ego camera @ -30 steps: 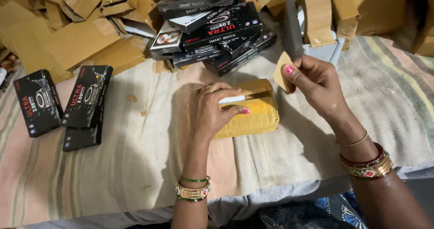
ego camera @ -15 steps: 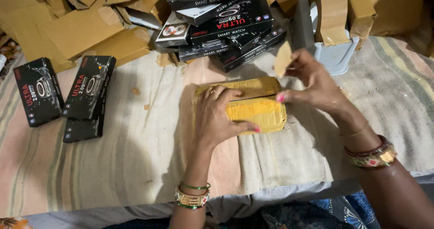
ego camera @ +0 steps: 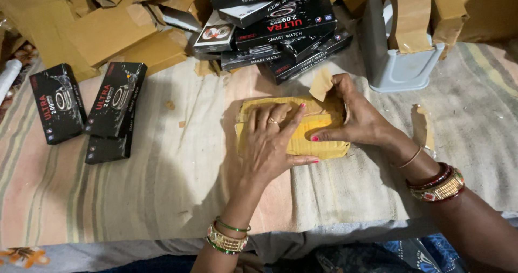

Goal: The person packs a smartwatch box into a small cardboard shipping box. They place the product inside, add a piece of white foam for cushioning, close the flaps, and seal the box with packing tape using a tape dispenser.

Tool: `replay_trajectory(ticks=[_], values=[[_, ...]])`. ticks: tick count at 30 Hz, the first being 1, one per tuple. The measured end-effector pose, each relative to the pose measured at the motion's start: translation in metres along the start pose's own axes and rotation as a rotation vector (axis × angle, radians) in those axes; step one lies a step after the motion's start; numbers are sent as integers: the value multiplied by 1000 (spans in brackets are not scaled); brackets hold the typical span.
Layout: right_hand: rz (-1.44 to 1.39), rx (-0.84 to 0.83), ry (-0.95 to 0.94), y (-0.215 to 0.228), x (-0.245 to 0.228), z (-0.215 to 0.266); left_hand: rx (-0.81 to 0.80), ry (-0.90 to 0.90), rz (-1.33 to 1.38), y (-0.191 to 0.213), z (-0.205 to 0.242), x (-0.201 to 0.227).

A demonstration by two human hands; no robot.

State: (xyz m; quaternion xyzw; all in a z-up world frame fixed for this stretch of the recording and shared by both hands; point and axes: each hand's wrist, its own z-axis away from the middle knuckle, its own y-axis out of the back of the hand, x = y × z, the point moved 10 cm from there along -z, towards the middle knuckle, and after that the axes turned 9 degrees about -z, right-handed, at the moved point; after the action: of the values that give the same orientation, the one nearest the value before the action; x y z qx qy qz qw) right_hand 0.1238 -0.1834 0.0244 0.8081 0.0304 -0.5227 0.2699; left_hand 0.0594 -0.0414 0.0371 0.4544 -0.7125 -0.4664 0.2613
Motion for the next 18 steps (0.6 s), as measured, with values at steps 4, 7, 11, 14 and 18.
replay_trajectory(ticks=[4, 7, 11, 14, 18], values=[[-25, 45, -45, 3, 4, 3, 29, -2, -5, -4, 6, 5], [-152, 49, -7, 1, -1, 5, -42, 9, -17, -13, 8, 4], [-229, 44, 70, -3, -12, 5, -87, 10, -15, -17, 5, 6], [-579, 43, -62, 0, 0, 11, -116, 5, -29, -20, 4, 7], [-485, 129, -16, 39, -2, 3, -63, 6, -12, -18, 5, 7]])
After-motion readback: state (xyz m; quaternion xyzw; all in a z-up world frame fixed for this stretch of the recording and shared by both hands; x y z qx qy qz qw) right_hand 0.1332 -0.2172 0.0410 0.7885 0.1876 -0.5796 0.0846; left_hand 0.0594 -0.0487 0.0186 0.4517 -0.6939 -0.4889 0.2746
